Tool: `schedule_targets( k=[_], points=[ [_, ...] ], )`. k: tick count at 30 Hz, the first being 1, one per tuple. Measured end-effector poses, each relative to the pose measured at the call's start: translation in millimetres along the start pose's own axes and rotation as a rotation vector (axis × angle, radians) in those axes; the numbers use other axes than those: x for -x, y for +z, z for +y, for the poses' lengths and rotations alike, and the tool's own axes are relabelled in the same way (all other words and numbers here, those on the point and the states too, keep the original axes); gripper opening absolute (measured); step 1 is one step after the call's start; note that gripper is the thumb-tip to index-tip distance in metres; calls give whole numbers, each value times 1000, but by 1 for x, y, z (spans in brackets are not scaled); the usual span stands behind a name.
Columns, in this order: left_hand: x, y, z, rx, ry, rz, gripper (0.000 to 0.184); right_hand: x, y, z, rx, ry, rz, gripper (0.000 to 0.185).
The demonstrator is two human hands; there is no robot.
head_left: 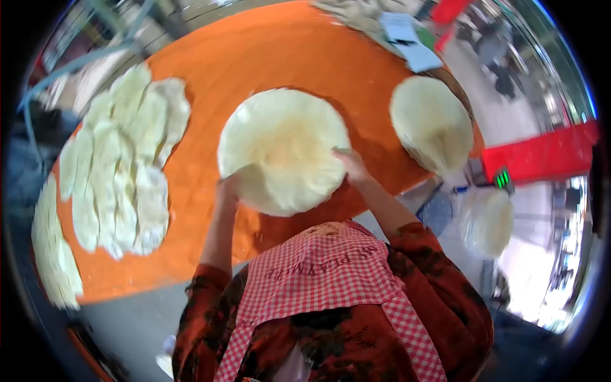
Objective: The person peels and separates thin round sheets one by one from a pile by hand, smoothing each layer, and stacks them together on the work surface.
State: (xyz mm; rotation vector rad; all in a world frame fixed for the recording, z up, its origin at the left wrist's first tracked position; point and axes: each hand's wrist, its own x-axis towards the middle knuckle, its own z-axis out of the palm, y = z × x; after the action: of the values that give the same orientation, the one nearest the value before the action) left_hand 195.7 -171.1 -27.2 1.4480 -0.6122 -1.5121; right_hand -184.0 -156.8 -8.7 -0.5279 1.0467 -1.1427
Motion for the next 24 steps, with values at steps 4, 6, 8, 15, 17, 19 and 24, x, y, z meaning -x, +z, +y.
schedule_targets(
  k=[4, 6, 8, 15, 17, 19, 24],
  points=[
    [-27, -16, 15, 188, -159, -626, 50, -19, -45, 54, 56, -164, 83, 20],
    [-30, -11, 25, 143, -236, -550, 52, 20, 5, 8, -48, -397, 13, 56],
    [-21, -8, 42, 153, -275, -534, 59, 15, 13, 4, 64, -323, 124, 68],
    [18, 29, 57, 30, -198, -594, 64, 73, 11, -67, 406, -489, 215, 55],
    [55, 74, 73, 62, -192, -619, 65, 107, -17, -96, 319, -498, 228, 55],
    [101, 139, 86, 36, -170, -619, 64, 152, -56, -132, 256, -501, 303, 56],
    [184, 346, 49, -78, -131, -765, 56, 247, -249, -164, 64, -722, 526, 62]
  ],
)
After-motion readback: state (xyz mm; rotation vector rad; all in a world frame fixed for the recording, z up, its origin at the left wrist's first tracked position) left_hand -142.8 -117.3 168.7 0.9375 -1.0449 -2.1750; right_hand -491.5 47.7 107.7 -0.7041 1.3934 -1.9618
